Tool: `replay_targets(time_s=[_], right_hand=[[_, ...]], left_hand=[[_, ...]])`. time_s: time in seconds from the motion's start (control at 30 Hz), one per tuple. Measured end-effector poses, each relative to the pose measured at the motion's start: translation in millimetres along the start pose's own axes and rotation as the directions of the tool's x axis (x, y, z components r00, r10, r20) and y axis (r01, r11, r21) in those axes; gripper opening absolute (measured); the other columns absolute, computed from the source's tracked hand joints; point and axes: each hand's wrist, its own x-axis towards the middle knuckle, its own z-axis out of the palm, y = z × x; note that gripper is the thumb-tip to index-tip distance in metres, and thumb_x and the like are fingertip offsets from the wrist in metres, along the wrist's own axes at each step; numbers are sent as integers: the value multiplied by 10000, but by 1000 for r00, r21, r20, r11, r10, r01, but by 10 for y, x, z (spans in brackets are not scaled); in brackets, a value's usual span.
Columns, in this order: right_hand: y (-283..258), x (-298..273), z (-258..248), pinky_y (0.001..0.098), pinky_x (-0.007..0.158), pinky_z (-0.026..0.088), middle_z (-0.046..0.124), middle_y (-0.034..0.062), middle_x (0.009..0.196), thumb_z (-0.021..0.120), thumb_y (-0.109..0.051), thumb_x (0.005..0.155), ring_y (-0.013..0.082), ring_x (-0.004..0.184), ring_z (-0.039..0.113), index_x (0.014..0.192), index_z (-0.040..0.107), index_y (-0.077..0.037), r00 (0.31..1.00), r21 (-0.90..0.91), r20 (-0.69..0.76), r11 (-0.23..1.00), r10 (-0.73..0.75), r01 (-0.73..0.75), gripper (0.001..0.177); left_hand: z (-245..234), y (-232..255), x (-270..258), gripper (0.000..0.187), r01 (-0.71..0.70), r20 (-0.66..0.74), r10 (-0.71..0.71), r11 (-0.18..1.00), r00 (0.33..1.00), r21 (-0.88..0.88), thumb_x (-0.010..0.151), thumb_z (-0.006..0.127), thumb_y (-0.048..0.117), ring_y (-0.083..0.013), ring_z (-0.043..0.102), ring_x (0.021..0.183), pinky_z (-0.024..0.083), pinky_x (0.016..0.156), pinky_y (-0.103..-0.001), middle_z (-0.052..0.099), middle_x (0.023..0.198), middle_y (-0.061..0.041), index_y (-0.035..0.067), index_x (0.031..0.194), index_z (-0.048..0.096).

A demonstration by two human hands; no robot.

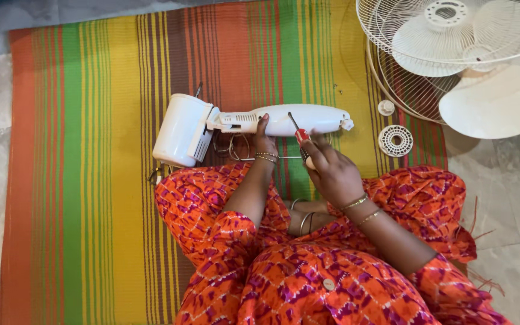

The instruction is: The person sits on a mat and uses a screwdriver to remove screws from the handle of a white pedestal fan. They loosen and remove several screws from the fan's handle and motor housing, placing them on the mat.

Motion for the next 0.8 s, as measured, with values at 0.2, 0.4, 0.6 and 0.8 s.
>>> replay_targets(time_s=[0.2,0.4,0.6,0.8], right_hand=[[150,-314,-358,303,689,609,741,106,1229,839,-239,831,190,846,762,1174,611,-91,994,303,-85,952,63,-34,438],[981,-634,-338,318,965,619,664,185,1359,809,10,966,265,1254,710,1286,469,-29,878,536,-250,814,408,-226,468],[2005,-212,749,416,970,564,596,212,1283,800,35,883,333,1154,648,1191,532,9,915,487,-242,856,323,-173,409],[2319,-337,1668,400,864,583,566,157,1402,688,41,871,330,1112,662,1171,593,-61,923,279,-48,892,382,-355,330]], left_hand=[[-10,-5,-14,703,13,-55,-7,994,998,111,743,841,384,-233,603,1206,449,1065,-404,665,1257,-83,41,1310,606],[-65,-34,49,798,20,-90,-9,993,996,119,734,868,372,-274,590,1256,429,1132,-426,649,1315,-140,12,1361,530],[-190,-33,78,872,-52,-21,54,994,998,95,729,880,362,-294,535,1302,400,1155,-475,605,1363,-122,-10,1421,501],[-269,-2,31,891,-40,-13,43,983,999,180,736,857,406,-292,533,1324,391,1159,-473,591,1391,-133,31,1440,462]])
